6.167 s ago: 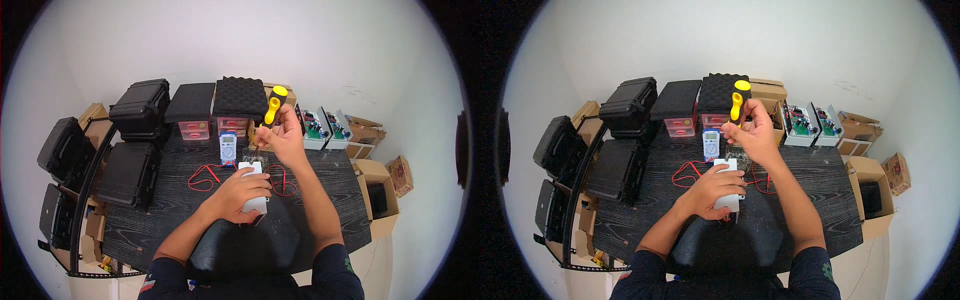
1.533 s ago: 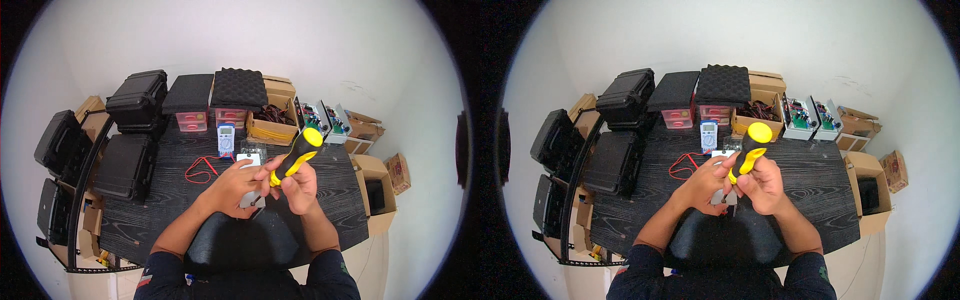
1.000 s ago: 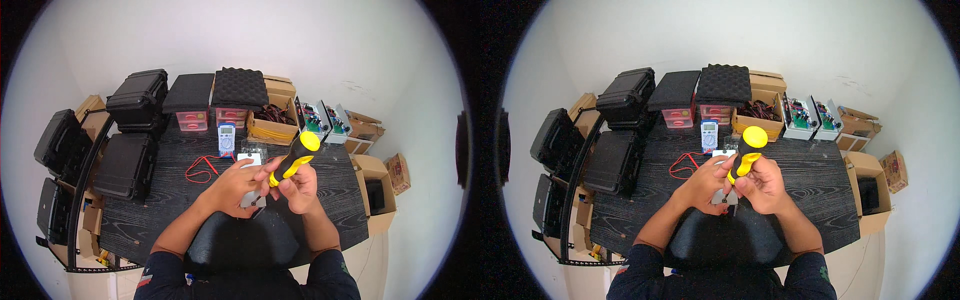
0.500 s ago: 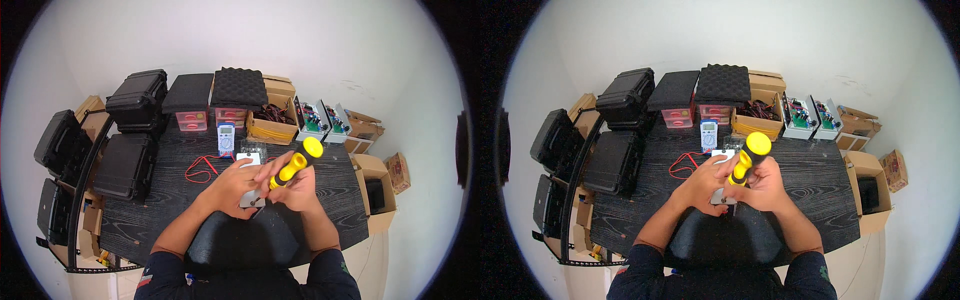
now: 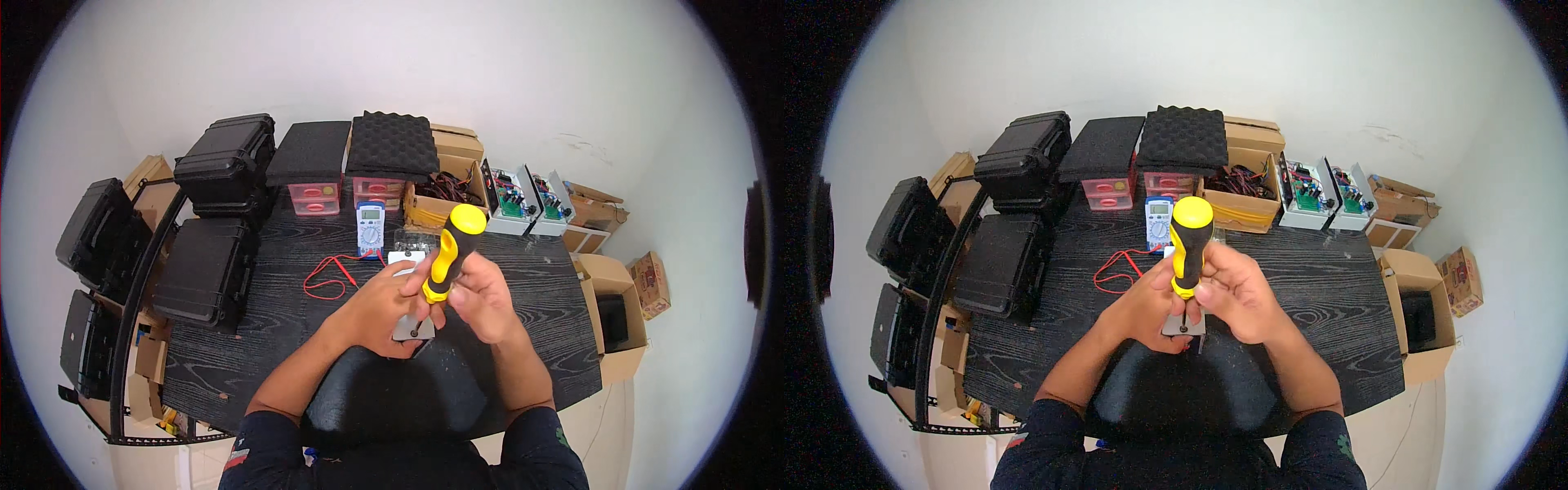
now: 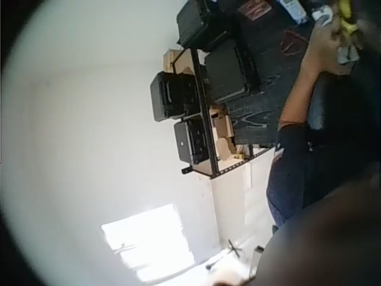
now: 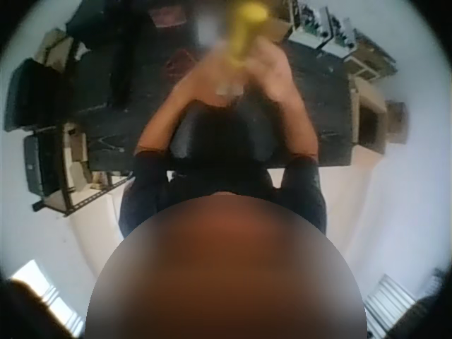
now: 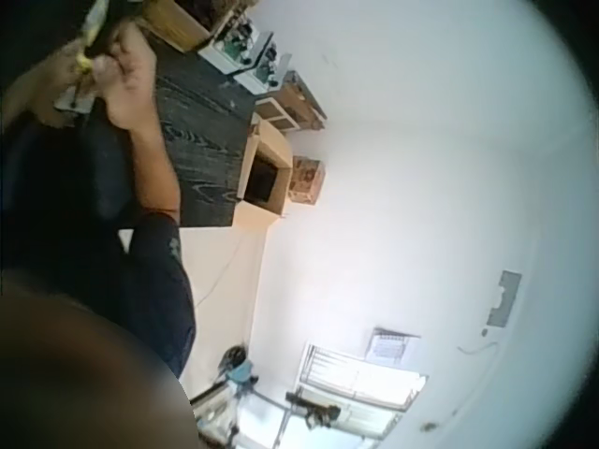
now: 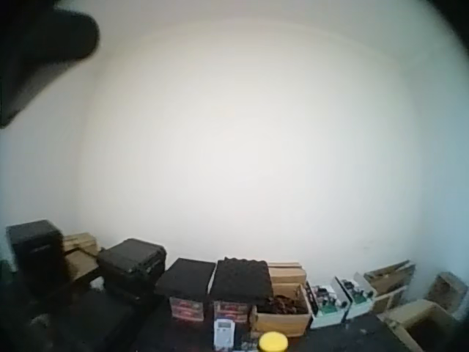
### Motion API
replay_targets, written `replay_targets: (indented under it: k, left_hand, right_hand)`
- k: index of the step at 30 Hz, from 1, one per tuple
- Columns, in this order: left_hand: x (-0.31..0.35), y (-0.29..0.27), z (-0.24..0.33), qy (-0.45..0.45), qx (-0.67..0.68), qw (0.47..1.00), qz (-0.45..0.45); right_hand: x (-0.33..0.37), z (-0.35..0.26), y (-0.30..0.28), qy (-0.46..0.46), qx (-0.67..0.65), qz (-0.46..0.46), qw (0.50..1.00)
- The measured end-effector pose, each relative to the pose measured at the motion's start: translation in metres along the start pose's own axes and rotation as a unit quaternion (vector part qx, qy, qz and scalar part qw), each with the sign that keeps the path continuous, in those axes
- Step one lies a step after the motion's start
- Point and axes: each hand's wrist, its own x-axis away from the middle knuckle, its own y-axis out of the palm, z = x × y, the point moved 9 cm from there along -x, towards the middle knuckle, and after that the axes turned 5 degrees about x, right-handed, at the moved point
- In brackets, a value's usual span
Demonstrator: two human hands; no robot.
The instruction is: The person uses a multimeter to test connections on a circuit board. They then place a white metal casing over the board and secure it using a screwdriver to tighten screws on the casing.
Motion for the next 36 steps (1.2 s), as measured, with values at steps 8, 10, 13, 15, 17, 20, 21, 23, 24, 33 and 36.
replay_targets:
  k: [8,10,13,15,17,20,21,23,24,33,36]
  left_hand:
    - [-0.005,0.002,0.002,0.006,-0.045,0.999,-0.029]
    - [-0.008,-0.004,0.01,0.013,-0.033,0.999,-0.013]
    - [-0.007,-0.005,0.011,0.014,-0.047,0.999,-0.017]
    - [-0.007,-0.001,0.01,0.02,-0.051,0.998,-0.025]
    - [-0.008,-0.001,0.009,0.031,-0.047,0.998,-0.027]
    - [-0.008,-0.007,0.009,-0.002,-0.009,1.0,0.013]
    - [-0.006,-0.003,0.007,0.001,-0.021,1.0,0.001]
    - [-0.002,0.002,0.001,0.006,-0.046,0.999,-0.023]
    - [-0.002,0.001,0.002,0.016,-0.038,0.999,-0.017]
    - [-0.009,-0.001,0.008,0.03,-0.048,0.998,-0.019]
    - [-0.006,-0.001,0.008,0.028,-0.043,0.999,-0.011]
  right_hand:
    - [0.0,-0.006,0.002,-0.058,0.043,0.036,0.997]
    - [-0.001,-0.002,0.001,-0.034,0.021,0.012,0.999]
    - [-0.001,0.006,-0.006,0.023,0.053,-0.015,0.998]
    - [0.001,0.002,-0.001,0.028,0.048,0.016,0.998]
    - [0.0,0.001,-0.002,-0.014,0.047,0.028,0.998]
    - [-0.003,-0.002,0.0,-0.045,0.053,0.028,0.997]
    - [-0.003,-0.002,0.001,-0.05,0.03,0.024,0.998]
    - [-0.003,0.002,-0.001,-0.042,0.017,0.001,0.999]
    - [-0.001,0.004,-0.008,-0.029,0.028,-0.018,0.999]
    - [-0.002,-0.003,-0.007,-0.045,0.028,0.055,0.997]
    - [-0.004,0.002,-0.008,-0.049,0.038,-0.017,0.998]
